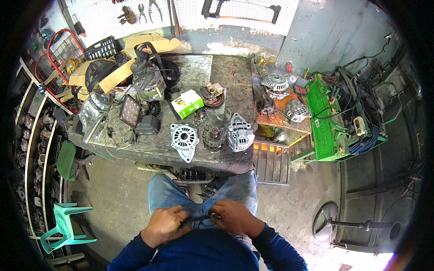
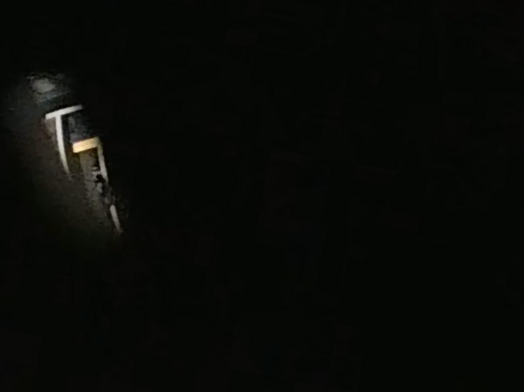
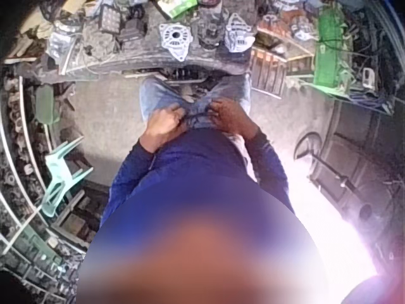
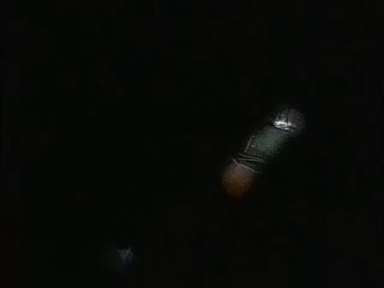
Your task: The person sits at a workbench and handles alternator components, including a rotor and a bearing. They open a small box, remove a bearing, rotate it in their hands, and wipe it with a rag. They then retrieve a container of bearings from a shelf and place it on the bench.
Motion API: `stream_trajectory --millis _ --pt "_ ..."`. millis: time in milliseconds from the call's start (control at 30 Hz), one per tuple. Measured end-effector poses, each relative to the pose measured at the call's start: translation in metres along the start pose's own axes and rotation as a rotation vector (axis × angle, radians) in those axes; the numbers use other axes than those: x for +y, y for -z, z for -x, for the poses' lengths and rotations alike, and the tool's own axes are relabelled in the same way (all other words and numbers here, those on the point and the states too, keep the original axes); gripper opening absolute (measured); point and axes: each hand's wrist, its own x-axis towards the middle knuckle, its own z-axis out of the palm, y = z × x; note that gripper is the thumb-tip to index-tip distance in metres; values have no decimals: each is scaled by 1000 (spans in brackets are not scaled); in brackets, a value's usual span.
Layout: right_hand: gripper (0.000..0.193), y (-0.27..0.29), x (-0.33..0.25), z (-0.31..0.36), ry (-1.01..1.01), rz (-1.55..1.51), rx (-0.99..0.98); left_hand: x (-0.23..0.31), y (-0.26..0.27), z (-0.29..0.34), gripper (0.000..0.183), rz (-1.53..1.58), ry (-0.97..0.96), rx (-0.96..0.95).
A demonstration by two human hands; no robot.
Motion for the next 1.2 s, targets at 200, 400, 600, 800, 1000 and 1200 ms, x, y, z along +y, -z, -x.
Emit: stream_trajectory --millis 200,400,600,800,1000,1200 --pt "25 17 0 9 -47 -180 -215 -30 -6 -12 38 585 141 -180" --pt "26 28 0 19 -84 -500 -27 -55 -5 -12 32 821 224 -342" --pt "21 15 1 19 2 -706 202 -35 10 2 32 432 -56 -66" --pt "22 35 -28 11 174 -715 491 -33 59 9 31 493 -253 478" --pt "21 75 -88 22 648 -487 908 16 85 12 36 754 -395 1219" --pt "25 101 -141 31 750 -612 1011 56 100 30 45 1032 -509 1242"
